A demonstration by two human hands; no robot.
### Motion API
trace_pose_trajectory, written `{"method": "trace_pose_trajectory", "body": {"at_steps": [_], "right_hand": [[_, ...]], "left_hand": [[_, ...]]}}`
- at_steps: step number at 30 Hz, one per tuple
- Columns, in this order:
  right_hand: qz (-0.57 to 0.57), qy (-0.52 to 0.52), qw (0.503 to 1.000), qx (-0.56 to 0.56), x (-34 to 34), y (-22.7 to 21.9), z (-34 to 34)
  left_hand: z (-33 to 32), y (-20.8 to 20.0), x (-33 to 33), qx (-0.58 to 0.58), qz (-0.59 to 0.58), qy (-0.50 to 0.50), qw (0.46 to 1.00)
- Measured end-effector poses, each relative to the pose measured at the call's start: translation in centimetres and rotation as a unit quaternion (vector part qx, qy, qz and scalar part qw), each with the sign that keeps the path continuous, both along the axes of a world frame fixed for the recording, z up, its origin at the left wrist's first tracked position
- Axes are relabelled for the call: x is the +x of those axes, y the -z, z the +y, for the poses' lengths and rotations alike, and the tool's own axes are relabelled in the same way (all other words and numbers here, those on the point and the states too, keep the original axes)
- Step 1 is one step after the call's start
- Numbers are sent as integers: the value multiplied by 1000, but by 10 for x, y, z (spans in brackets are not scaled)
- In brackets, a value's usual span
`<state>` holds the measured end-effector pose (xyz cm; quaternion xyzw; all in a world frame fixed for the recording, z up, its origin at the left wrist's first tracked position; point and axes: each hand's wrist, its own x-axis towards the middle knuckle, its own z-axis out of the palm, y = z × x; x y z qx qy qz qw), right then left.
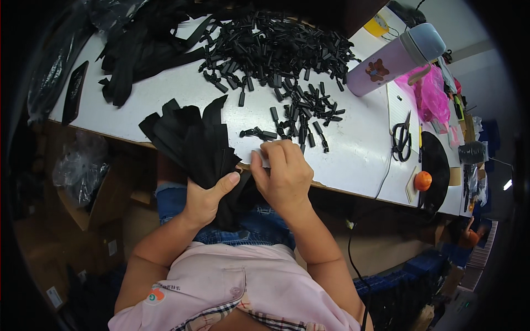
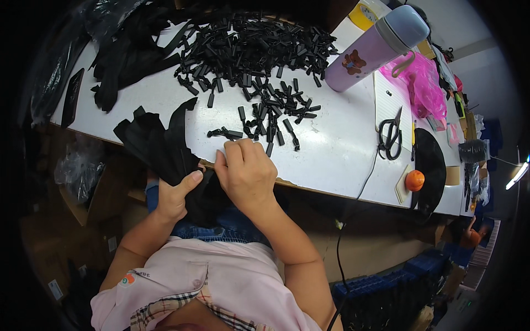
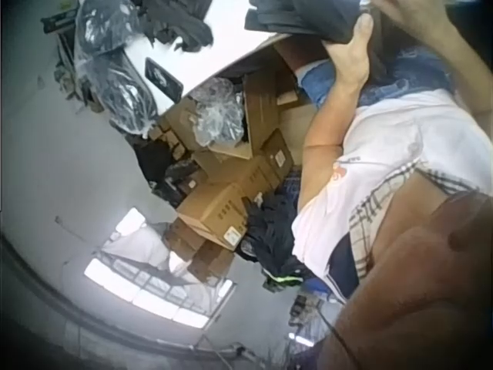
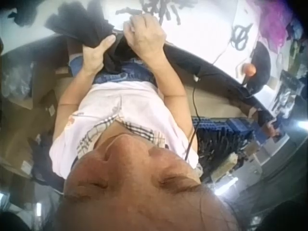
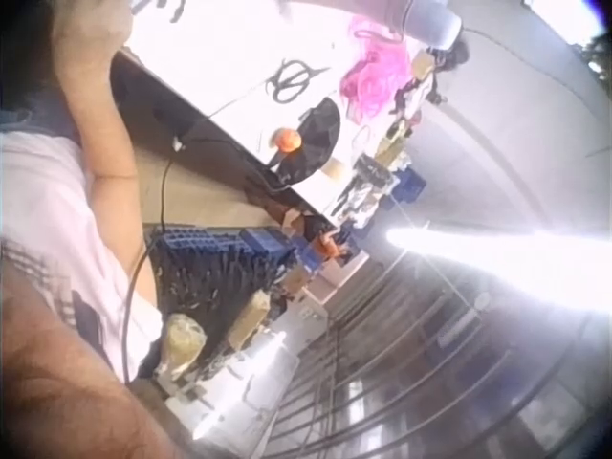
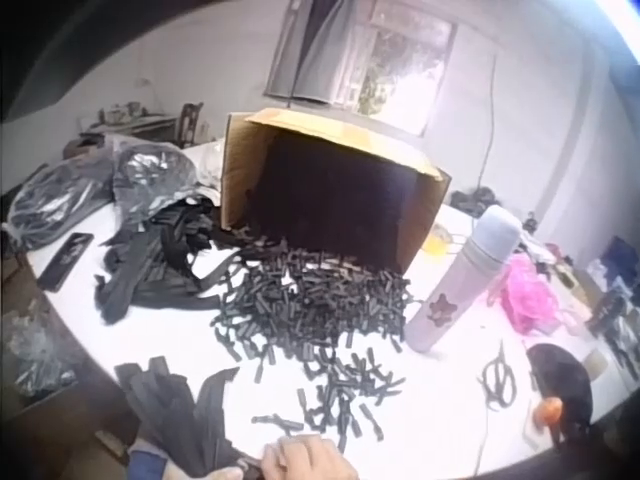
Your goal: Attaching small plastic clips to fabric straps at a workbench.
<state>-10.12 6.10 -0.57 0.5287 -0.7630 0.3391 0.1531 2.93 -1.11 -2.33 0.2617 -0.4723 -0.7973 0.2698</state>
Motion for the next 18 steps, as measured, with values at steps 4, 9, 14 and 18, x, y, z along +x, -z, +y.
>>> {"method": "trace_pose_trajectory", "body": {"at_steps": [4, 9, 14, 18], "right_hand": [[-22, -17, 998, -54, 5, -2, -12], [-12, -28, 996, 88, 5, -4, -31], [47, -20, 993, 104, 0, -5, -27], [74, -25, 995, 58, -4, -3, -19]], "left_hand": [[3, -2, -1, 17, 14, -25, 999], [1, -2, 0, 12, 25, -39, 999], [-2, -2, 1, -15, 10, -44, 999], [0, -2, -1, -29, 11, -51, 998]]}}
